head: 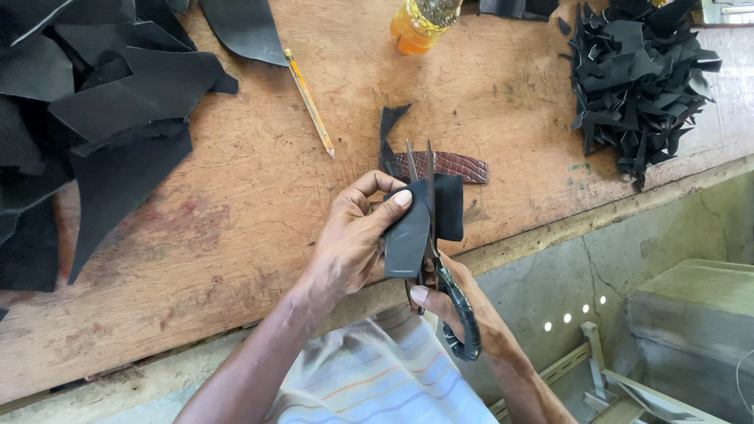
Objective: The person uses shears to cut black leather pieces on a wooden table. They place a patterned template on a leather piece, trace its outline with a pencil, and then cut along the marked line. Cut pieces are stacked on the table.
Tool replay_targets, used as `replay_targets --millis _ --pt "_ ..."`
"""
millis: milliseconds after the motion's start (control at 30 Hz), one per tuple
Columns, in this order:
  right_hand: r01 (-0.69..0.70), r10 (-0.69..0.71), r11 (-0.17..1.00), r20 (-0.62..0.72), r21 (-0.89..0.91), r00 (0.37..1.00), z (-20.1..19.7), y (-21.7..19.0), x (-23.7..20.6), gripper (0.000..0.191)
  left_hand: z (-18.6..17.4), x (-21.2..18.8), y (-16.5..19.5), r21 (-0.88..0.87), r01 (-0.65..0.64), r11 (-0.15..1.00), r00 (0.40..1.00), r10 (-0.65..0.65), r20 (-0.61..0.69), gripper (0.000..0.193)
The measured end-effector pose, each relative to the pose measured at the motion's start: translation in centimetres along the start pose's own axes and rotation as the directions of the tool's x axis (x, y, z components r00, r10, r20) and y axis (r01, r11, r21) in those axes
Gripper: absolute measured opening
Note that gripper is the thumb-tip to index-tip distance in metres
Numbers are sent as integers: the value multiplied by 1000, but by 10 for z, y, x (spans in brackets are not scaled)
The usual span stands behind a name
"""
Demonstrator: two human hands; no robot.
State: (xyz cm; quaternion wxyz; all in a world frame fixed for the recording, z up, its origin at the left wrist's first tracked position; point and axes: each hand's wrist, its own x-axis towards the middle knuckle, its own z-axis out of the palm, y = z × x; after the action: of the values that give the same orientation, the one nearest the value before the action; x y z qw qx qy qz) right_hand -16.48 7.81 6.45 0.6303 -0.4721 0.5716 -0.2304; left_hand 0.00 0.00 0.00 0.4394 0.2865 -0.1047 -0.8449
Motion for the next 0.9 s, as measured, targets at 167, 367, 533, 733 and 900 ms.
replay_targets --millis 167,367,533,733,900 --pt "21 -22 998 -12 -58 1000 -5 4 -1 46 -5 2 0 15 -32 999 999 32 29 13" --pt "-37 32 998 -84 -53 996 -3 18 5 53 -2 -3 -2 173 -59 983 998 60 -3 15" --pt "31 -21 993 -89 114 996 0 28 0 52 7 -10 -2 50 -6 999 1000 7 -12 13" --pt "4 8 995 -122 97 992 -2 40 2 44 10 -13 -8 -61 20 998 998 -24 -53 15" --pt "-113 102 992 -176 -54 979 -2 35 7 50 4 -10 -8 7 -24 1000 999 24 -27 15"
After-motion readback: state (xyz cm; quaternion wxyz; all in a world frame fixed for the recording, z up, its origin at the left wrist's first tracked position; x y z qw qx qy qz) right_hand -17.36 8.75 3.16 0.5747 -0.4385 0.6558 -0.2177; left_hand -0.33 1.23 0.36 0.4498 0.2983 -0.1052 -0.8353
